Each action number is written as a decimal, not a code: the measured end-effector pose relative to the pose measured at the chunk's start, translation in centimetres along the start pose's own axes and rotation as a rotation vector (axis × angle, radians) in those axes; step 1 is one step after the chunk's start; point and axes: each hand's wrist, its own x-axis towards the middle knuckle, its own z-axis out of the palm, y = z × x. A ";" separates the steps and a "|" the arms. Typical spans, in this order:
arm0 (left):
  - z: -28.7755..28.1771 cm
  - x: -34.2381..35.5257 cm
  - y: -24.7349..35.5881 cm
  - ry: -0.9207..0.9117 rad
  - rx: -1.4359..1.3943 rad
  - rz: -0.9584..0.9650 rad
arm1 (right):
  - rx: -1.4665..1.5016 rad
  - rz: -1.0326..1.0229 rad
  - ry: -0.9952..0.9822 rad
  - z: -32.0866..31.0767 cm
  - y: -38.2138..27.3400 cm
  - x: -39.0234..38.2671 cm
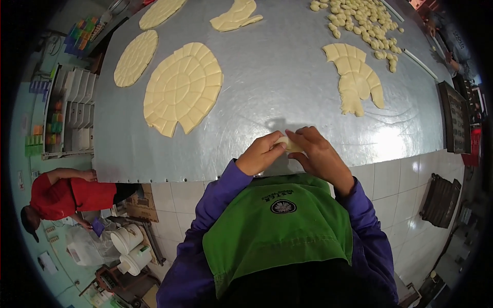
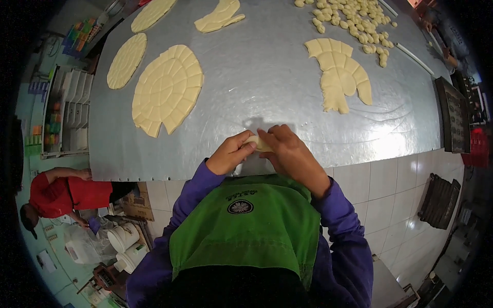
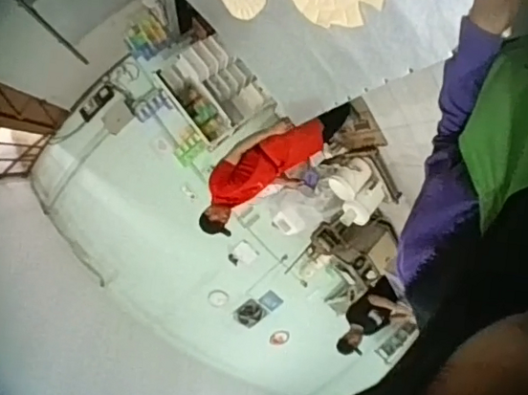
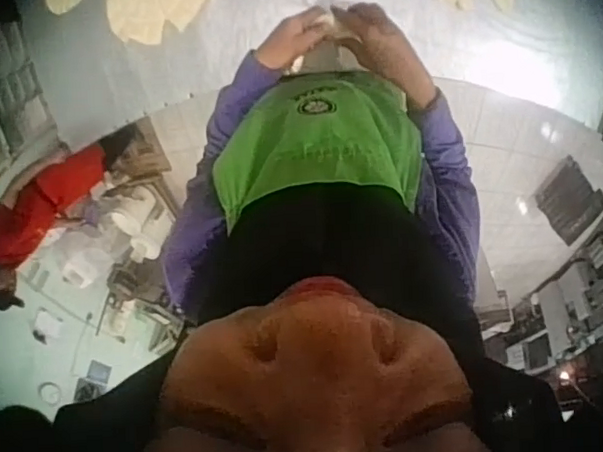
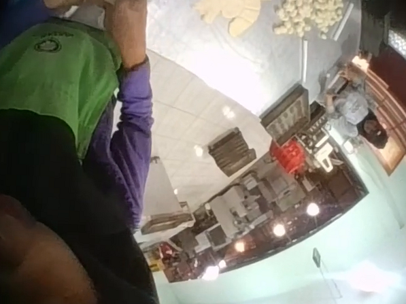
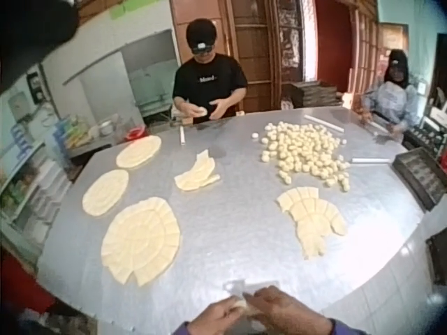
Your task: Rolling and shaping pieces of dough into small pastries at a production table.
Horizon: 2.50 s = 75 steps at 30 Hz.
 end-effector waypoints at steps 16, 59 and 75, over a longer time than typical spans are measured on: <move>0.0 -0.8 0.0 -0.195 -0.481 -0.033 | 0.341 0.086 -0.242 -1.1 -1.8 0.5; 0.9 0.6 -2.6 0.430 0.357 0.470 | 0.686 0.650 0.745 -13.6 12.1 6.0; -0.8 -1.2 -4.2 0.711 0.314 0.358 | 0.845 0.961 1.165 -3.2 19.1 0.7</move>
